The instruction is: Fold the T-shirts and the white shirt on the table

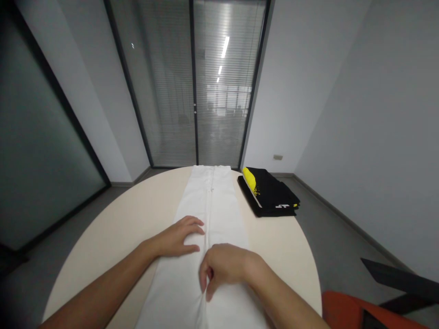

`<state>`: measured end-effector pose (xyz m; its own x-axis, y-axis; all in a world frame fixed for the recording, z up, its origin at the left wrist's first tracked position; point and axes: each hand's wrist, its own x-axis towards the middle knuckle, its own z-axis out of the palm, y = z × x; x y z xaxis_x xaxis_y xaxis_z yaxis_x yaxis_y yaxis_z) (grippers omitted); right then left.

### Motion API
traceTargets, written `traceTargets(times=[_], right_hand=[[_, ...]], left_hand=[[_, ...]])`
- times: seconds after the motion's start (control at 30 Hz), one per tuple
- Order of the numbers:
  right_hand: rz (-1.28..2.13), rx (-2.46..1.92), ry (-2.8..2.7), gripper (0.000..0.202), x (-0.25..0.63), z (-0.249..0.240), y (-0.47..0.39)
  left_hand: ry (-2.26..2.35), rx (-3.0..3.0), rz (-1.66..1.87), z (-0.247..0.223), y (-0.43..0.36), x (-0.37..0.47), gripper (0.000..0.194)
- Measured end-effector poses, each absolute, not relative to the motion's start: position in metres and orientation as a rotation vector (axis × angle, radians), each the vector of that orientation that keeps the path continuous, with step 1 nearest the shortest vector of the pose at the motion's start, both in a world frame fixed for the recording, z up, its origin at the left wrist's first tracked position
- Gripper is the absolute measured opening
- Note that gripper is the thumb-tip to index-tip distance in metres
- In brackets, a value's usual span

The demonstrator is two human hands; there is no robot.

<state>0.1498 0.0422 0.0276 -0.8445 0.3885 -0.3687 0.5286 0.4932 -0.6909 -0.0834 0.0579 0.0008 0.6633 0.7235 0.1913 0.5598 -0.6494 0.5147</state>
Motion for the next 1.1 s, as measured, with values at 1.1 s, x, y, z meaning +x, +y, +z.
traceTargets(times=[1.1], right_hand=[[-1.237, 1.531, 3.002, 0.029, 0.193, 0.018, 0.094]], left_hand=[[1.104, 1.637, 1.029, -0.021, 0.086, -0.098, 0.052]])
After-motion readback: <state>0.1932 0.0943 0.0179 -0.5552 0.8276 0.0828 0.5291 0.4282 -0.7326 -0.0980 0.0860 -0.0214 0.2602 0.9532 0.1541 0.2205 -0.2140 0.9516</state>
